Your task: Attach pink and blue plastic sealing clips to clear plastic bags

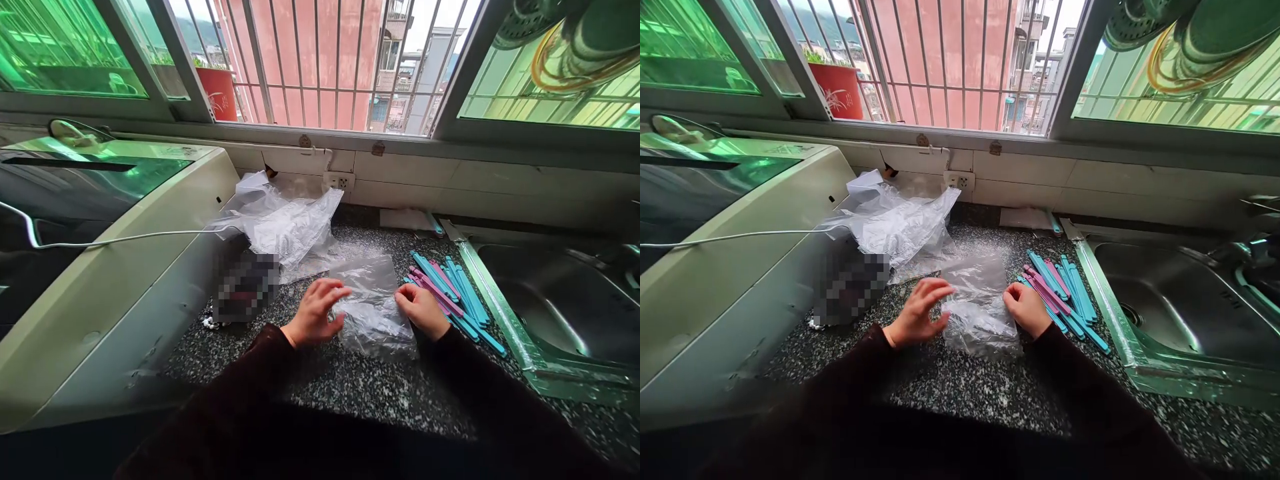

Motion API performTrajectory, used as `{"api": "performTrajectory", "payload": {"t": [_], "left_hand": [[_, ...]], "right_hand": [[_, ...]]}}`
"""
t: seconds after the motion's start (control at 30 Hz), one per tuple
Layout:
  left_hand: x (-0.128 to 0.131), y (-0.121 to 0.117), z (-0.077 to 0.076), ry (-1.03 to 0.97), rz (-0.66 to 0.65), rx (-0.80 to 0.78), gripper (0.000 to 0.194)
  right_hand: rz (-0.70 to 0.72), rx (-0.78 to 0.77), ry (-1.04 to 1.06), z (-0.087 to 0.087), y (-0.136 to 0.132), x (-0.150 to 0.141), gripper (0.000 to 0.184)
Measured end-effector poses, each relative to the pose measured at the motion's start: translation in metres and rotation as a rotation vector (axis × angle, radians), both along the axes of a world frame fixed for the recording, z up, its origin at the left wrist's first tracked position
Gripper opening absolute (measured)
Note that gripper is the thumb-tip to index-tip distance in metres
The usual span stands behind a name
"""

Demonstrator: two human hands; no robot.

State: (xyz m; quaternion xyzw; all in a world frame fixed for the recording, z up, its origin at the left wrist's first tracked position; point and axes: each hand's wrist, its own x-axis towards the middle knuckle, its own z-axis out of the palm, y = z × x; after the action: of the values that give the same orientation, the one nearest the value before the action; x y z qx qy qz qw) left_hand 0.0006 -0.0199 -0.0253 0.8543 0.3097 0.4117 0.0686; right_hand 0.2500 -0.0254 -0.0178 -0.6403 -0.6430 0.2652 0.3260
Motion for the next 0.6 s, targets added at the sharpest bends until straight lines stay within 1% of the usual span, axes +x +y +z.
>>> {"api": "performTrajectory", "payload": {"t": [0.03,0.07,0.1,0.17,0.2,0.27,0.37,0.47,0.53,0.6], "left_hand": [[0.002,-0.002,-0.001,0.107,-0.045,0.018,0.042],[0.004,-0.003,-0.002,0.178,-0.058,0.030,0.043],[0.007,-0.002,-0.004,0.221,-0.050,0.042,0.039],[0.012,-0.002,-0.008,0.260,-0.034,0.077,0.022],[0.012,-0.002,-0.009,0.274,-0.058,0.100,0.017],[0.006,-0.004,-0.011,0.298,-0.142,0.150,0.018],[-0.010,-0.015,-0.012,0.318,-0.238,0.212,0.019],[-0.025,-0.026,-0.010,0.366,-0.306,0.206,0.021],[-0.028,-0.032,-0.010,0.376,-0.326,0.190,0.020],[-0.026,-0.034,-0.009,0.353,-0.279,0.172,0.023]], "right_hand": [[0.004,-0.019,-0.051,-0.001,0.000,-0.001,0.018],[0.009,-0.038,-0.102,-0.002,-0.001,-0.002,0.018],[0.012,-0.054,-0.156,-0.002,-0.002,-0.003,0.018],[0.002,-0.072,-0.274,-0.001,-0.004,-0.006,0.018],[-0.010,-0.072,-0.328,-0.001,-0.004,-0.007,0.017],[-0.030,-0.064,-0.416,-0.001,-0.005,-0.008,0.017],[-0.047,-0.049,-0.506,-0.001,-0.003,-0.010,0.015],[-0.056,-0.030,-0.555,-0.002,-0.001,-0.010,0.015],[-0.053,-0.041,-0.559,-0.002,0.000,-0.010,0.015],[-0.045,-0.064,-0.552,-0.001,0.000,-0.009,0.016]]}}
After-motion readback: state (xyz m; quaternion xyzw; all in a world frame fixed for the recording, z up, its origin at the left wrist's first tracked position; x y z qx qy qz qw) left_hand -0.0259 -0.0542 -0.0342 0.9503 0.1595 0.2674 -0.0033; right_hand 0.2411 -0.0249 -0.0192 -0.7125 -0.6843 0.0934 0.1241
